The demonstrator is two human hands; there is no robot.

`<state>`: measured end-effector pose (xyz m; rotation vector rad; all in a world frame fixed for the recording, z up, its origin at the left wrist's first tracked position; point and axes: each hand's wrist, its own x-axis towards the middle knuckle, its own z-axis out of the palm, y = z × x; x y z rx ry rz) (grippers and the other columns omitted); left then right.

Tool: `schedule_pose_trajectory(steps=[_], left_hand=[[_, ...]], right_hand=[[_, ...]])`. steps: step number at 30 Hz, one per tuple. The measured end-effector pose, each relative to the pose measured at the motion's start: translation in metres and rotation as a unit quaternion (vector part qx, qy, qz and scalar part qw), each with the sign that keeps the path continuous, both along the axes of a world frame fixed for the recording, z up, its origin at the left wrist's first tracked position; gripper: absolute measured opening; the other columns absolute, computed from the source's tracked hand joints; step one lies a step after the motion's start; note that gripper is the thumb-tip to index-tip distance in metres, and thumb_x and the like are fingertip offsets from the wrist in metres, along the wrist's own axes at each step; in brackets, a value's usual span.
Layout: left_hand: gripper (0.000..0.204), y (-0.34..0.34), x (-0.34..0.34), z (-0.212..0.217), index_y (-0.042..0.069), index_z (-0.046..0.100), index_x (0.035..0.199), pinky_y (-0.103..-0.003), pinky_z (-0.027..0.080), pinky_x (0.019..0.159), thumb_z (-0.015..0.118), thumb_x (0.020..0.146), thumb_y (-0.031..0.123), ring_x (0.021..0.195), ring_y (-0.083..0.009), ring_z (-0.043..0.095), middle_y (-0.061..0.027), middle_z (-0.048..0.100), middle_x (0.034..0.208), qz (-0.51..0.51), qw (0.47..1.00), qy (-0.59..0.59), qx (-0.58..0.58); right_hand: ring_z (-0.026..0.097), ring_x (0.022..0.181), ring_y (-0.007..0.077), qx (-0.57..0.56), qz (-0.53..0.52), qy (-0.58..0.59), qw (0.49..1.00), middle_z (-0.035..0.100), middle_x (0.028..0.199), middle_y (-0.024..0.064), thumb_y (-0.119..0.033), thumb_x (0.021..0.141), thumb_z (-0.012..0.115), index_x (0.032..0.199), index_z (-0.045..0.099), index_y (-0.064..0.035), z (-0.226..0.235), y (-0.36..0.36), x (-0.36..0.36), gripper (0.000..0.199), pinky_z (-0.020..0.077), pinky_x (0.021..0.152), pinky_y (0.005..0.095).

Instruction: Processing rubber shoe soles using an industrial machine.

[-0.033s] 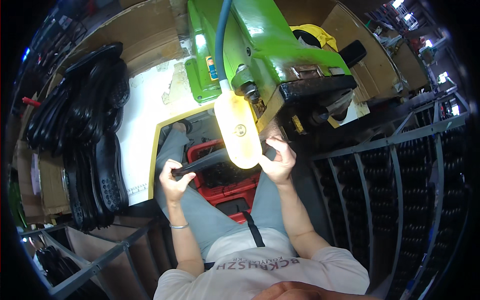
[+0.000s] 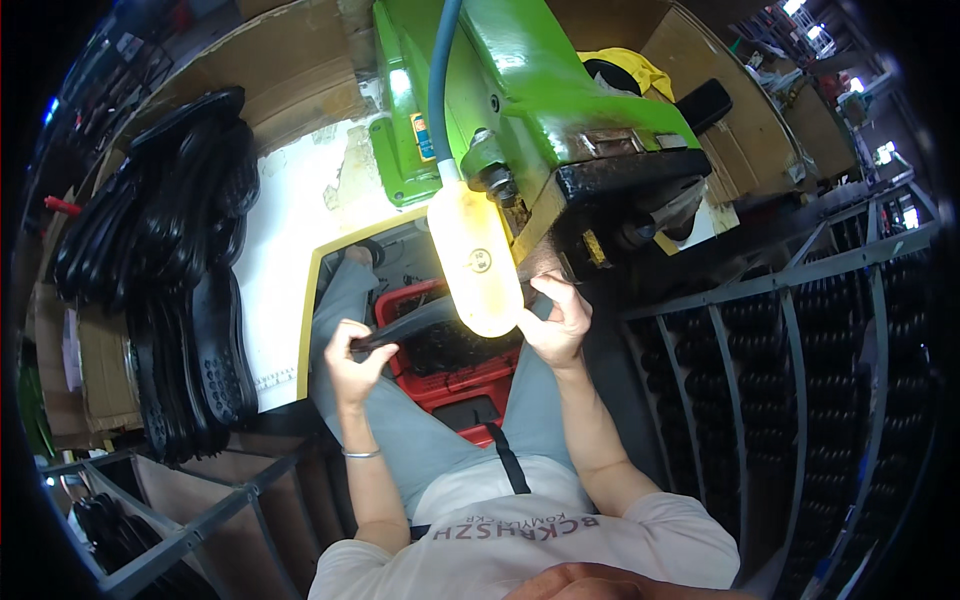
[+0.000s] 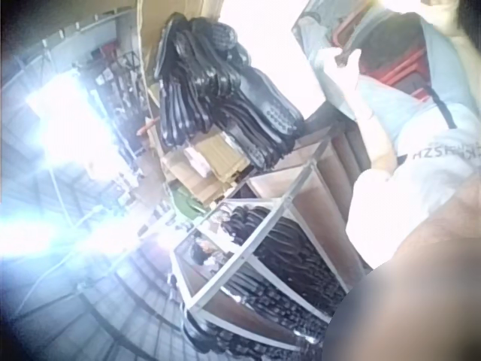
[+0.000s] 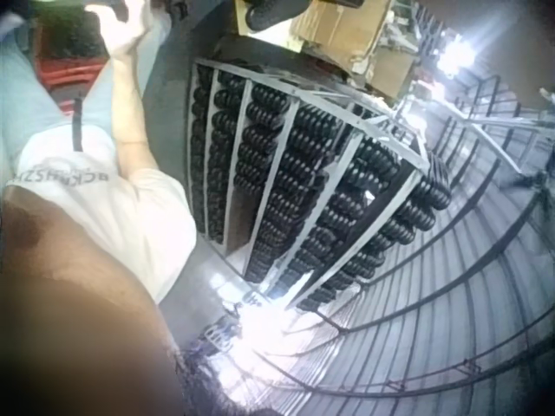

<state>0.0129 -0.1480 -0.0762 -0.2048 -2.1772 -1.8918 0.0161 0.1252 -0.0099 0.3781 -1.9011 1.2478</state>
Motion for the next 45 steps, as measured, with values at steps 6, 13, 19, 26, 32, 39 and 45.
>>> schedule_pose_trajectory(steps=[6, 13, 19, 26, 32, 39, 45], left_hand=[[0.034, 0.095, -0.002, 0.062, 0.006, 0.064, 0.092, -0.038, 0.042, 0.069, 0.079, 0.066, 0.02, 0.071, -0.0259, 0.057, -0.0065, 0.061, 0.08, 0.042, 0.948, 0.196, -0.246], [0.029, 0.101, -0.016, 0.056, 0.005, 0.063, 0.089, -0.035, 0.039, 0.062, 0.074, 0.063, 0.012, 0.064, -0.024, 0.053, -0.0062, 0.057, 0.073, 0.006, 0.945, 0.224, -0.239], [0.038, 0.113, -0.009, 0.001, 0.002, 0.062, 0.1, -0.03, 0.05, 0.079, 0.083, 0.07, 0.009, 0.083, -0.0159, 0.062, -0.0049, 0.065, 0.09, -0.023, 0.997, 0.067, 0.005], [0.052, 0.16, 0.004, -0.021, 0.001, 0.056, 0.11, -0.031, 0.046, 0.09, 0.085, 0.072, 0.021, 0.096, -0.0169, 0.06, -0.0072, 0.062, 0.104, -0.048, 0.955, -0.021, 0.291], [0.048, 0.183, 0.007, -0.035, 0.001, 0.057, 0.109, -0.029, 0.045, 0.086, 0.084, 0.074, 0.021, 0.093, -0.0165, 0.059, -0.0054, 0.062, 0.103, -0.036, 0.923, -0.031, 0.382], [0.057, 0.159, 0.004, -0.016, 0.001, 0.049, 0.113, -0.027, 0.047, 0.084, 0.085, 0.073, 0.019, 0.091, -0.0141, 0.058, -0.0046, 0.059, 0.101, -0.032, 0.961, 0.023, 0.275], [0.056, 0.106, 0.006, -0.013, 0.002, 0.048, 0.12, -0.035, 0.049, 0.091, 0.074, 0.071, -0.001, 0.103, -0.0205, 0.058, -0.009, 0.056, 0.113, -0.067, 0.917, -0.018, 0.393]], right_hand=[[0.067, 0.075, 0.0213, 0.012, 0.007, -0.024, 1.0, 0.067, 0.086, 0.0122, 0.002, 0.057, 0.086, 0.095, 0.061, 0.0002, 0.007, 0.003, 0.003, 0.046, 0.0536, 0.065, 0.0288], [0.067, 0.086, 0.0217, -0.069, 0.021, -0.05, 0.996, 0.067, 0.099, 0.0146, 0.0, 0.058, 0.087, 0.1, 0.061, -0.0002, -0.013, 0.009, 0.006, 0.05, 0.0539, 0.076, 0.0299], [0.066, 0.094, 0.0229, -0.061, 0.044, -0.063, 0.995, 0.067, 0.104, 0.0164, -0.001, 0.059, 0.087, 0.103, 0.062, 0.002, -0.012, 0.002, 0.005, 0.051, 0.0533, 0.082, 0.0311], [0.064, 0.099, 0.0194, -0.207, 0.079, -0.184, 0.958, 0.067, 0.105, 0.0153, -0.012, 0.079, 0.077, 0.109, 0.061, 0.0036, -0.09, 0.031, 0.006, 0.038, 0.0496, 0.087, 0.0305], [0.058, 0.096, 0.0148, -0.442, 0.109, -0.245, 0.856, 0.062, 0.103, 0.0069, -0.021, 0.08, 0.077, 0.112, 0.056, 0.0002, -0.15, 0.053, 0.031, 0.044, 0.0442, 0.088, 0.0288], [0.053, 0.082, 0.0142, -0.165, -0.126, -0.191, 0.959, 0.055, 0.089, 0.003, -0.01, 0.07, 0.083, 0.094, 0.058, -0.0017, -0.041, 0.11, 0.034, 0.036, 0.0446, 0.076, 0.0277], [0.055, 0.075, 0.0247, 0.085, -0.141, -0.129, 0.978, 0.054, 0.084, 0.0094, -0.012, 0.06, 0.087, 0.088, 0.058, -0.003, 0.044, 0.078, 0.026, 0.041, 0.0448, 0.067, 0.0328]])
